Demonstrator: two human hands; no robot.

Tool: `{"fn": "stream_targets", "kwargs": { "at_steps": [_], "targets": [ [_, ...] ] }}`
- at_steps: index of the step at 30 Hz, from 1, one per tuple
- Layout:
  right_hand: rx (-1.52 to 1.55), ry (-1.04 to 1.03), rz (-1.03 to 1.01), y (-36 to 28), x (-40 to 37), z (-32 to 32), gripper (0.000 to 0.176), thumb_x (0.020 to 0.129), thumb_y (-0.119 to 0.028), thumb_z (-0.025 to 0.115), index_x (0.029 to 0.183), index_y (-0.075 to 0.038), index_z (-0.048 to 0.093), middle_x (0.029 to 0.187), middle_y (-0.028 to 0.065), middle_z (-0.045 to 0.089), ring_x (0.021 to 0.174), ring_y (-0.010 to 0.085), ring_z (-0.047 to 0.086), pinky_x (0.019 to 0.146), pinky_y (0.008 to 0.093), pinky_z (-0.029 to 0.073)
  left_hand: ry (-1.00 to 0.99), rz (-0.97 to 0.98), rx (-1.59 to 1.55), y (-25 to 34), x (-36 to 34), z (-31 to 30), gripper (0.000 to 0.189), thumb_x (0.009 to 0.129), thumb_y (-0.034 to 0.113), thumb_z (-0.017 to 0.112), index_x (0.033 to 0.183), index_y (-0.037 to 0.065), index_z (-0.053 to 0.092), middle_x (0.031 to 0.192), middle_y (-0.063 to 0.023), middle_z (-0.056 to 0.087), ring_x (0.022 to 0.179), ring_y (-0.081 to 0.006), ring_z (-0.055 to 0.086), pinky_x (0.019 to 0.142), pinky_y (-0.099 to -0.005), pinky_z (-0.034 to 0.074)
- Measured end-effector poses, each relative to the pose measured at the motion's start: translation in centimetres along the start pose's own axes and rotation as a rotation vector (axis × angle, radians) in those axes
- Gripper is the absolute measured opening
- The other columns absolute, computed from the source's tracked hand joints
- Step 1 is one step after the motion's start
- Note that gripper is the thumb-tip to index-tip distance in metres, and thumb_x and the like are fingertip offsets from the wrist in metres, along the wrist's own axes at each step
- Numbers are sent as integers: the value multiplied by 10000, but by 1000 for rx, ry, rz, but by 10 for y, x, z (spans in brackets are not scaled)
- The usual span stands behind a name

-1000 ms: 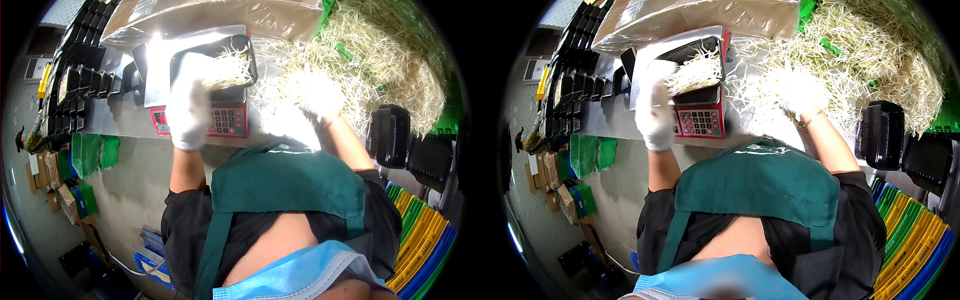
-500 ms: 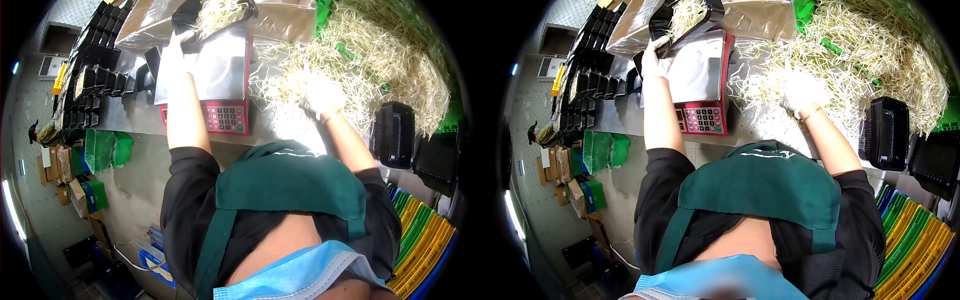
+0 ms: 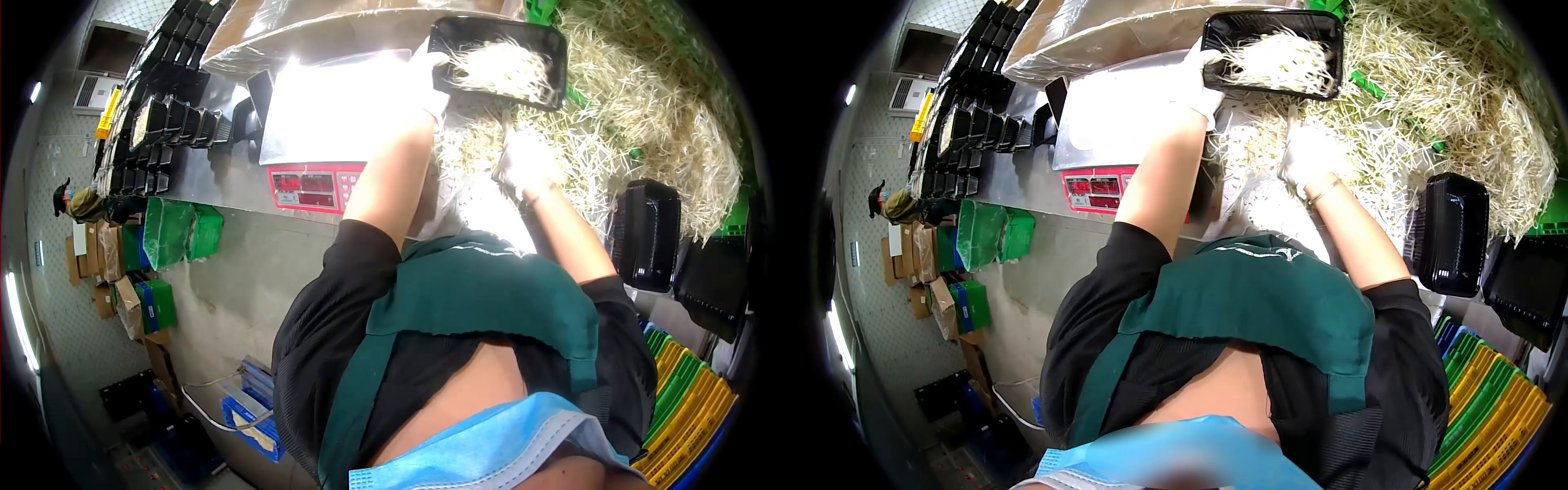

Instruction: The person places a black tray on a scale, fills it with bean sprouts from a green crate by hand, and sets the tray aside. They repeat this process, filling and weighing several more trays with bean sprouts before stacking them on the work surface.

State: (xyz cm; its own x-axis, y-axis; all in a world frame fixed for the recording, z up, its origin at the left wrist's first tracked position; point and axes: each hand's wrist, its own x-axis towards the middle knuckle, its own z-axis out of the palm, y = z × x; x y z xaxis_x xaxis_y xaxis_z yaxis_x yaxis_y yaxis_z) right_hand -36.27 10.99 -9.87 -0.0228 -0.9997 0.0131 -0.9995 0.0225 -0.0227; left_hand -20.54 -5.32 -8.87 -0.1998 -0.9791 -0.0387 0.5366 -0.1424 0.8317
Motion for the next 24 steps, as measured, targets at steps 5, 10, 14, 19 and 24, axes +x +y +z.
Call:
{"fn": "stream_targets", "kwargs": {
  "at_steps": [5,10,14,19,24],
  "targets": [
    [306,44,-159,27,-16,-11,617,863,-270,528,1380,0,326,914,211,628,834,342,619,759,425,499,-76,506,729,57,-31,20,410,691,-22,444,1090,13,533,1006,-132,605,906,-241,610,855,-353,520],
    [297,258,-389,51,-14,-88,572,806,-89,515,1363,-44,396,952,180,627,852,296,597,775,410,479,-148,300,516,95,-67,34,576,747,-7,485,1320,21,434,1194,-145,545,1078,-252,552,951,-318,444],
    [132,437,-521,29,2,-119,583,769,13,506,1344,-66,449,923,153,627,817,260,577,759,391,464,-299,367,1413,102,-119,56,654,754,151,564,1383,179,389,1256,-177,443,1167,-343,433,1015,-380,336],
    [3,608,-325,-67,25,-116,544,801,-189,570,1310,-26,470,834,145,623,708,260,587,712,370,470,-203,256,880,88,-131,8,833,739,145,636,1450,80,207,1414,-246,313,1297,-378,333,1068,-424,309],
    [146,267,-473,-151,53,-103,507,867,-431,517,1227,-76,547,1121,112,612,942,244,599,790,328,489,12,-15,282,128,-127,-55,752,747,81,647,1397,-19,281,1309,-196,437,1201,-266,441,1028,-366,367]
  ]
}}
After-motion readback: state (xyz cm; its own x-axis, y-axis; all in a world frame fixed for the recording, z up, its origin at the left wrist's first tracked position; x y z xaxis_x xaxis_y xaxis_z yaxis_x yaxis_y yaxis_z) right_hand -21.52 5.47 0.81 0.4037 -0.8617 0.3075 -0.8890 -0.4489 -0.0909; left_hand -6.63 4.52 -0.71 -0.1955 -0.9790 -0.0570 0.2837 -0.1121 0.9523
